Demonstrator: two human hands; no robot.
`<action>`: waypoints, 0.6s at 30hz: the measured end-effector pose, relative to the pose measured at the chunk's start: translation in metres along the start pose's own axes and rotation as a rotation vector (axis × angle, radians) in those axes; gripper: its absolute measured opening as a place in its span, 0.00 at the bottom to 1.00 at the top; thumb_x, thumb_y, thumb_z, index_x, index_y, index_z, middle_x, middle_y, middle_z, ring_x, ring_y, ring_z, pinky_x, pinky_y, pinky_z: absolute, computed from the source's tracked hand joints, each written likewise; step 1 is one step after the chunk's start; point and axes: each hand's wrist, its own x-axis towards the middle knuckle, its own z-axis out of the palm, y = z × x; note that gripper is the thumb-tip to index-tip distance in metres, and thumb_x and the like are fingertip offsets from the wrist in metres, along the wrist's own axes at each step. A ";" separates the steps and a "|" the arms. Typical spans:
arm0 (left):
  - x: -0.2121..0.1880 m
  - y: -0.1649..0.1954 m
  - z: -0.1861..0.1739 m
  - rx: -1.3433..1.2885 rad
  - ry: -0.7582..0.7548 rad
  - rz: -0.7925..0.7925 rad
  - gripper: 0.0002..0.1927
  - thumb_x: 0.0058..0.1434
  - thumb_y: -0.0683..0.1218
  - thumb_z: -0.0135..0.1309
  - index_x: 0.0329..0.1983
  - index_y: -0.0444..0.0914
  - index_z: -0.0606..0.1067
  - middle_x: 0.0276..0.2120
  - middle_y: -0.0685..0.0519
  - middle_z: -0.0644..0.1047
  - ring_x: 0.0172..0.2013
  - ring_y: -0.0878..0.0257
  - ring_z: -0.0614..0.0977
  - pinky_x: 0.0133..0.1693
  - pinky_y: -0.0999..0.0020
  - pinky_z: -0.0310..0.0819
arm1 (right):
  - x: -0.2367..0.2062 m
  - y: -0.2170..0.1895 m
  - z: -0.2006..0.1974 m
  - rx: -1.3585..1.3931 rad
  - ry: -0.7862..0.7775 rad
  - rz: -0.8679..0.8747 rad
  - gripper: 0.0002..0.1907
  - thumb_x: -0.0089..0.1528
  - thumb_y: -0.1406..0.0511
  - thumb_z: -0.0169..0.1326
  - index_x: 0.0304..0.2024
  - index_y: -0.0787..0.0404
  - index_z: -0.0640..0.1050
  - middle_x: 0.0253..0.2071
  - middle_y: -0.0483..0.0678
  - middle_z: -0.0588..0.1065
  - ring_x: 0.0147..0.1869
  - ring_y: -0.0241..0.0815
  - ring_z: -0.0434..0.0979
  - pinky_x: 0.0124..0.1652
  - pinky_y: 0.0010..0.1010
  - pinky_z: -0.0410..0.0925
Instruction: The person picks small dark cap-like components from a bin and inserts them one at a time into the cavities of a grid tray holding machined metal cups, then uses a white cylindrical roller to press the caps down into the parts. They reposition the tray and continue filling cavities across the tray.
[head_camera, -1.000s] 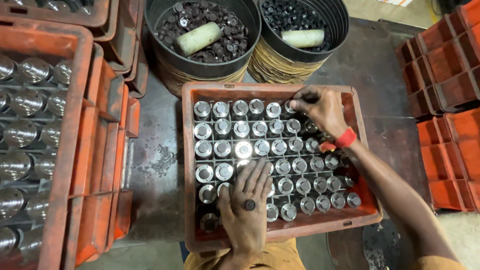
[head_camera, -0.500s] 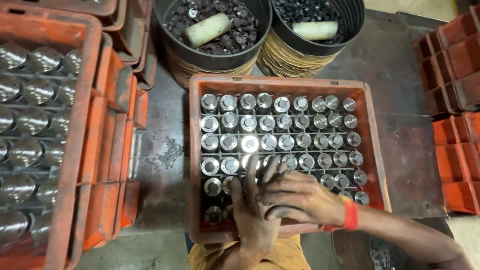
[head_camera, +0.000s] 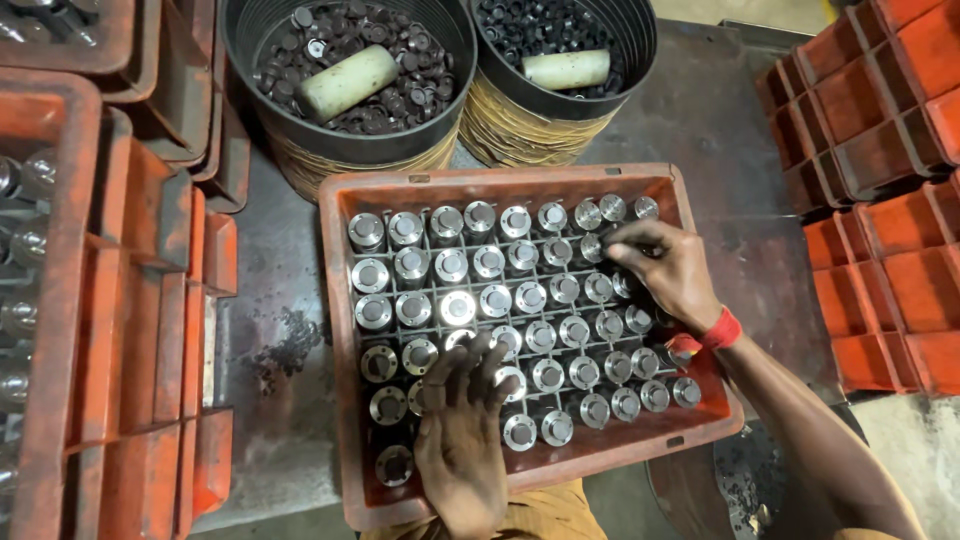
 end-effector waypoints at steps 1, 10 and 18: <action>0.001 0.000 0.000 -0.031 0.003 -0.022 0.34 0.68 0.56 0.44 0.72 0.33 0.59 0.71 0.34 0.63 0.70 0.39 0.66 0.65 0.47 0.62 | 0.003 0.003 0.001 -0.075 -0.043 -0.047 0.09 0.61 0.67 0.64 0.43 0.63 0.85 0.42 0.49 0.83 0.47 0.38 0.82 0.48 0.32 0.72; 0.003 0.007 0.003 -0.028 0.024 -0.092 0.31 0.69 0.56 0.41 0.69 0.34 0.61 0.69 0.36 0.65 0.70 0.42 0.66 0.63 0.50 0.61 | 0.045 0.009 -0.003 -0.009 -0.312 0.213 0.11 0.55 0.63 0.68 0.38 0.61 0.84 0.34 0.45 0.83 0.36 0.35 0.80 0.38 0.28 0.73; 0.007 -0.001 -0.006 -0.032 -0.016 -0.056 0.27 0.71 0.57 0.41 0.67 0.37 0.64 0.68 0.37 0.67 0.67 0.43 0.69 0.62 0.48 0.63 | 0.088 -0.065 0.016 0.065 -0.053 -0.175 0.09 0.68 0.64 0.58 0.47 0.61 0.83 0.41 0.46 0.82 0.39 0.33 0.81 0.37 0.29 0.74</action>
